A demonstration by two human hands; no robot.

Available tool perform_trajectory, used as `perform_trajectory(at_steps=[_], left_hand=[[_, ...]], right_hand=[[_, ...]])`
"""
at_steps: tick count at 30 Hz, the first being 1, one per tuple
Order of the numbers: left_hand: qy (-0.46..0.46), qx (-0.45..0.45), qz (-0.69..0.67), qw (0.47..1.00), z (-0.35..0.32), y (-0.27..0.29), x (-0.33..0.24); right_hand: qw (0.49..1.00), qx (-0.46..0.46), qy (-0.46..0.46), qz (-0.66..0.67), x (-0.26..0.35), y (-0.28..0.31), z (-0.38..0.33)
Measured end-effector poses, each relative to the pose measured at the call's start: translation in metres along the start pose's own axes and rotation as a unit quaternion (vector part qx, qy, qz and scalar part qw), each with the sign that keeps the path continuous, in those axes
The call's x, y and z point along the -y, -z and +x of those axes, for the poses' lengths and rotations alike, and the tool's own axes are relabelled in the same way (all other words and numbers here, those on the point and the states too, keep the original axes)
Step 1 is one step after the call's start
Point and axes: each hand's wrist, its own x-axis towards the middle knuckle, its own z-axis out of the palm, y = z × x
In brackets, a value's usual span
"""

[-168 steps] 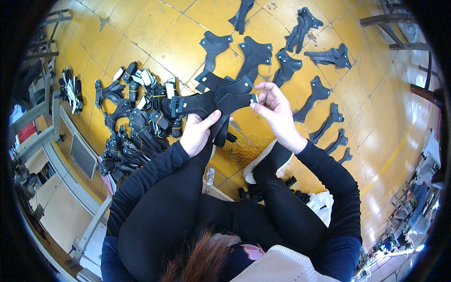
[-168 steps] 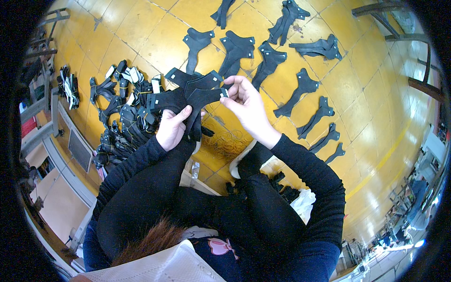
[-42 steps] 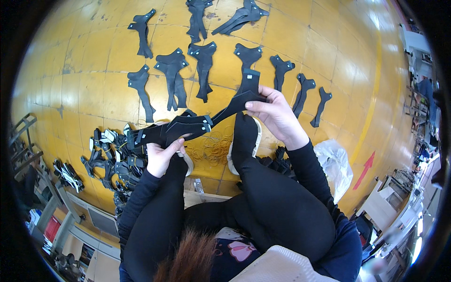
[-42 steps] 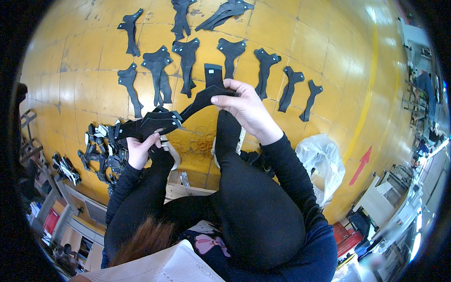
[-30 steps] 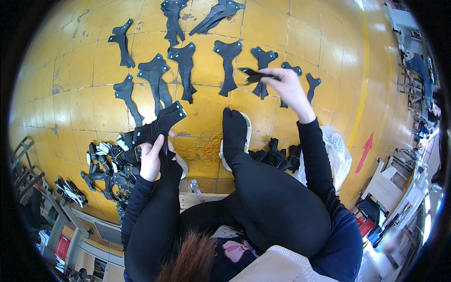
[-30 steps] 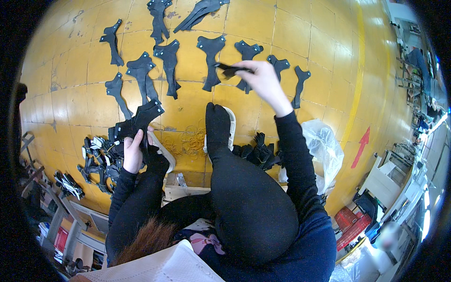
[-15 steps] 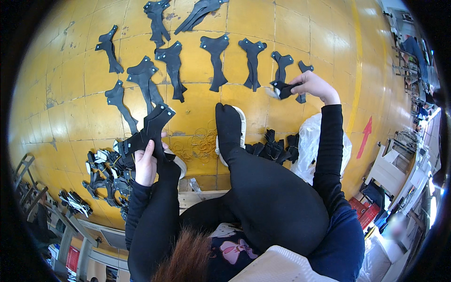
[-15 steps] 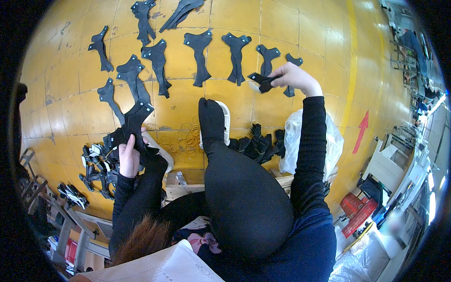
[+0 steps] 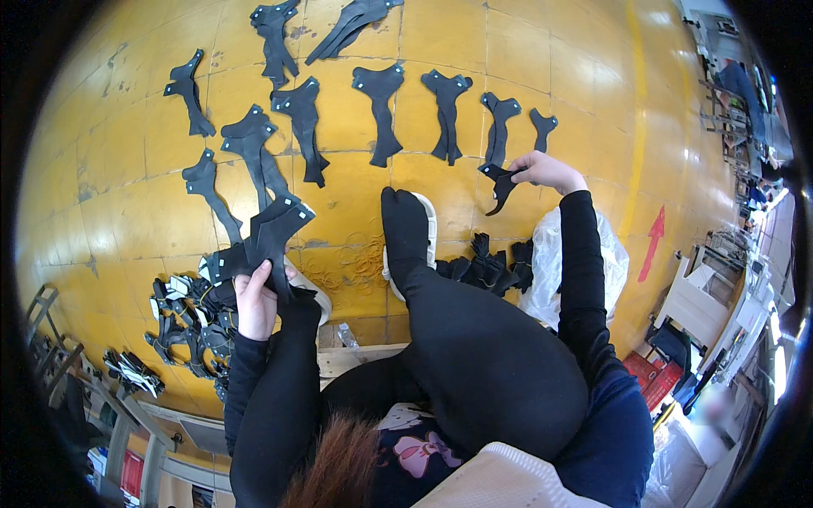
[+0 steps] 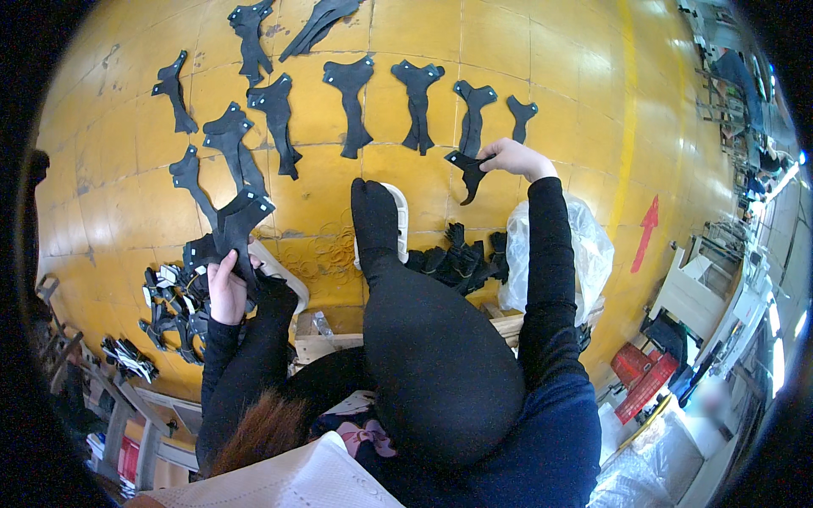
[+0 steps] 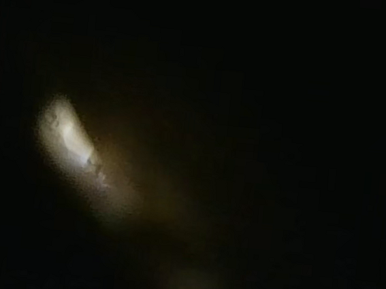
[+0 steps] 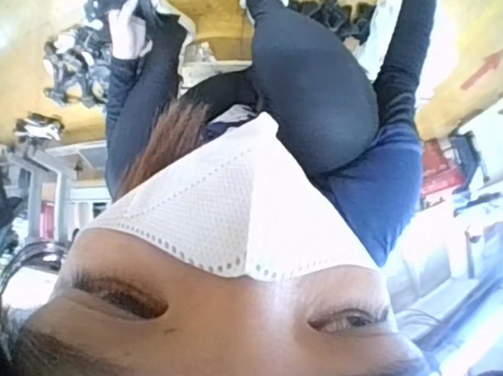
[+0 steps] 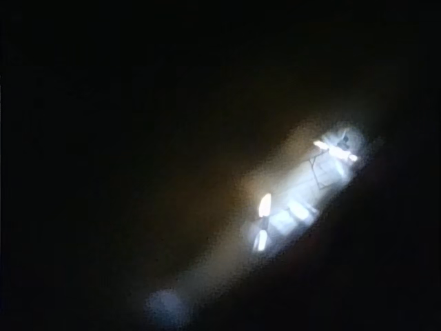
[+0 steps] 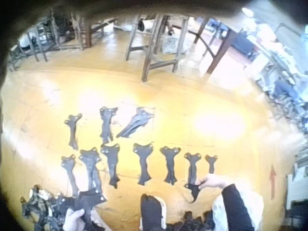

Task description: The person sits on the floor and repeatedly picks up black fabric parts from a pile, separates them, and places them in a neat row on the floor. The person handles the parts one at a time, turning them over and aligning them before setting them down.

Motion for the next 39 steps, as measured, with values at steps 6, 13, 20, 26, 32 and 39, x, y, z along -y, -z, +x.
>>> perform_trajectory(at_steps=[6, 13, 20, 26, 32, 39], left_hand=[[0.002, -0.016, -0.003, 1.000, -0.002, 0.005, 0.002], [0.003, -0.009, 0.009, 1.000, -0.002, -0.002, 0.002], [0.038, 0.015, 0.000, 0.999, -0.004, 0.000, -0.002], [0.055, 0.049, -0.016, 0.997, 0.002, 0.000, -0.004], [0.061, 0.063, -0.005, 0.996, -0.003, 0.004, -0.003], [0.057, 0.079, 0.001, 0.995, 0.002, 0.005, 0.003]], right_hand=[[0.998, -0.028, -0.041, -0.034, -0.058, 0.016, 0.006], [0.984, -0.175, -0.016, -0.036, -0.134, 0.043, 0.021], [0.974, -0.199, 0.023, -0.104, -0.147, 0.061, 0.045], [0.984, -0.163, 0.008, -0.066, -0.113, 0.055, 0.035], [0.991, -0.071, 0.014, -0.109, 0.000, 0.055, 0.006], [0.984, -0.095, 0.151, 0.016, 0.101, 0.051, 0.001]])
